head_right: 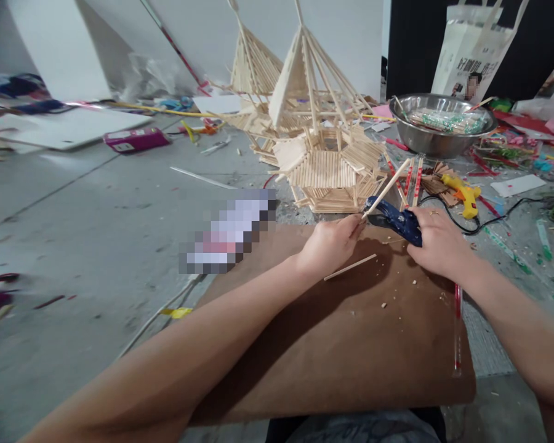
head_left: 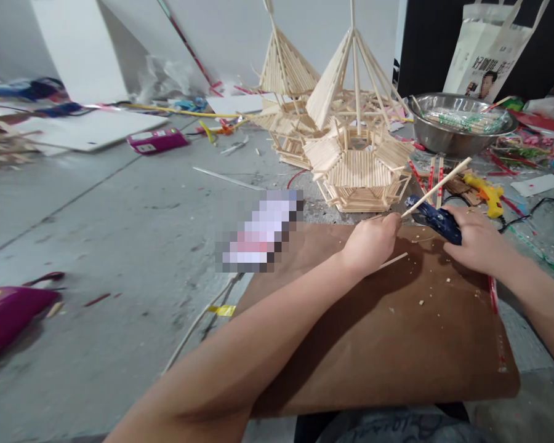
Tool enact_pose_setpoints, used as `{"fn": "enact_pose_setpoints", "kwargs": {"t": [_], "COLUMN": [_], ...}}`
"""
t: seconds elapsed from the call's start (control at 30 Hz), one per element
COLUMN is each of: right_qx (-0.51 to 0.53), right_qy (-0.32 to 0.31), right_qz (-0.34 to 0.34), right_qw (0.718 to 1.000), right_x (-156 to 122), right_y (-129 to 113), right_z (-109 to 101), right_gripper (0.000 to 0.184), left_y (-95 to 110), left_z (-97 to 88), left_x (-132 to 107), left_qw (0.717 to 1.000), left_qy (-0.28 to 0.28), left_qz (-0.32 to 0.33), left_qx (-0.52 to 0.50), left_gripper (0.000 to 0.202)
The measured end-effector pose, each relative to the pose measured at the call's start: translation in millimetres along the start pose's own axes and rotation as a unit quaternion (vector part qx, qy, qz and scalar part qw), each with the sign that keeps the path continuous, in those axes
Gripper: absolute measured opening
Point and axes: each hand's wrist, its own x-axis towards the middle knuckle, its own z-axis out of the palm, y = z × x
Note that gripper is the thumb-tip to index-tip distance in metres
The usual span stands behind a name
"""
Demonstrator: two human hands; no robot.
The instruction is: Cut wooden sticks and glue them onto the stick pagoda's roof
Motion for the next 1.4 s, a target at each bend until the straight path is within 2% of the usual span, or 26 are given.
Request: {"fn": "enact_pose_setpoints", "kwargs": {"t": [0.3,0.6,1.03,1.23,1.4], "right_qx": [-0.003,-0.007,-0.014,-0.027,-0.064], "right_qy": [-0.021,-0.019,-0.025,-0.028,-0.044], "right_qz": [0.003,0.009,0.015,0.023,0.042], "right_qw": [1.0,1.0,0.999,0.999,0.996], "right_x": [-2,-4,-5,-4,-2], "right_y": [-14,-16,-17,-18,-20], "right_z": [-4,-3,-3,-2,-2], "right_gripper": [0.052,0.051,0.048,0.044,0.036], "left_y": [5,4,4,5,8], "left_z": [-3.2,-2.7,-1.4,-1.5,-5.2], "left_x": [-1,-1,-2,-3,-3], "left_qw": [0.999,0.997,0.997,0.997,0.996], "left_qy": [-0.028,-0.054,-0.055,-0.05,-0.075], "left_qz": [0.021,0.043,0.047,0.043,0.046], "left_qx": [0.016,0.027,0.035,0.03,0.029], "left_gripper": [0.022,0.022,0.021,0.023,0.02]}}
